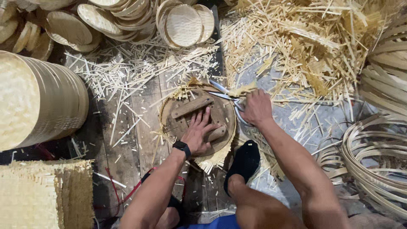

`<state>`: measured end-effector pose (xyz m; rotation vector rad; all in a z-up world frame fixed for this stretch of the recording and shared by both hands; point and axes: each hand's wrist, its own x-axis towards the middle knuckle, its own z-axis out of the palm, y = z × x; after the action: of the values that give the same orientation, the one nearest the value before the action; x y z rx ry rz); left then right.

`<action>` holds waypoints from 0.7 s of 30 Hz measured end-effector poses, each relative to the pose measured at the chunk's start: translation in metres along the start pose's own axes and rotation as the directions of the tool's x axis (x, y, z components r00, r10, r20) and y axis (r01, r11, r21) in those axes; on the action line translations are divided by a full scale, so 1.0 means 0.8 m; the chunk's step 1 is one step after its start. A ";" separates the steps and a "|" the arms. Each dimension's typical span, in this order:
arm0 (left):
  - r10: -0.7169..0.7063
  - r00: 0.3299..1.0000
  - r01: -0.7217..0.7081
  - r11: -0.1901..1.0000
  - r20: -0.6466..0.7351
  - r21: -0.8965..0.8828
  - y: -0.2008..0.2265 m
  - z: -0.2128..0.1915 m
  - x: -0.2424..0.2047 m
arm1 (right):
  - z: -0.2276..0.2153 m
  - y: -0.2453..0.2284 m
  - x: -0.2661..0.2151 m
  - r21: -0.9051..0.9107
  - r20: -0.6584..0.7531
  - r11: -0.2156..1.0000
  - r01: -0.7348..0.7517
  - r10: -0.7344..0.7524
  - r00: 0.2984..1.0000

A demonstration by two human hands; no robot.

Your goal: The person repeatedly assembles round bamboo trays by placing a circular bamboo frame onto a square woven mat, pressing it down, and trimming the excess mat material with scissors. The finished trays are stacked in a pile nearby.

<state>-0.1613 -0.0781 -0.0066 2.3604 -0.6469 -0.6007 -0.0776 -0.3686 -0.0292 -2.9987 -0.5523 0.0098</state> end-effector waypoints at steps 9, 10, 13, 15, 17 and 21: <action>-0.467 0.850 0.407 0.876 -0.244 -0.257 0.034 0.032 0.004 | -0.005 0.041 -0.039 0.058 0.400 0.983 -0.173 0.136 0.907; -0.487 0.851 0.472 0.873 -0.194 -0.122 0.044 0.035 0.019 | -0.012 0.033 -0.036 0.081 0.384 0.977 -0.199 0.154 0.911; -0.532 0.838 0.545 0.825 -0.119 0.148 0.062 0.035 0.044 | -0.019 0.000 -0.006 0.103 0.184 0.993 -0.066 0.046 0.982; -0.511 0.848 0.529 0.836 -0.142 0.148 0.066 0.035 0.038 | -0.015 -0.009 0.009 0.051 0.118 0.999 -0.003 -0.003 0.993; -0.499 0.853 0.520 0.841 -0.156 0.152 0.064 0.034 0.035 | -0.006 -0.013 0.017 -0.049 0.166 0.998 -0.038 0.046 0.985; -0.329 0.940 0.340 0.923 -0.092 0.179 0.048 0.027 0.014 | -0.008 0.023 -0.011 0.015 0.505 0.990 -0.138 0.112 0.856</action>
<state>-0.1760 -0.1205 0.0008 2.6870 -0.2823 -0.6325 -0.0795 -0.3893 -0.0250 -2.9608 -0.3792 0.8252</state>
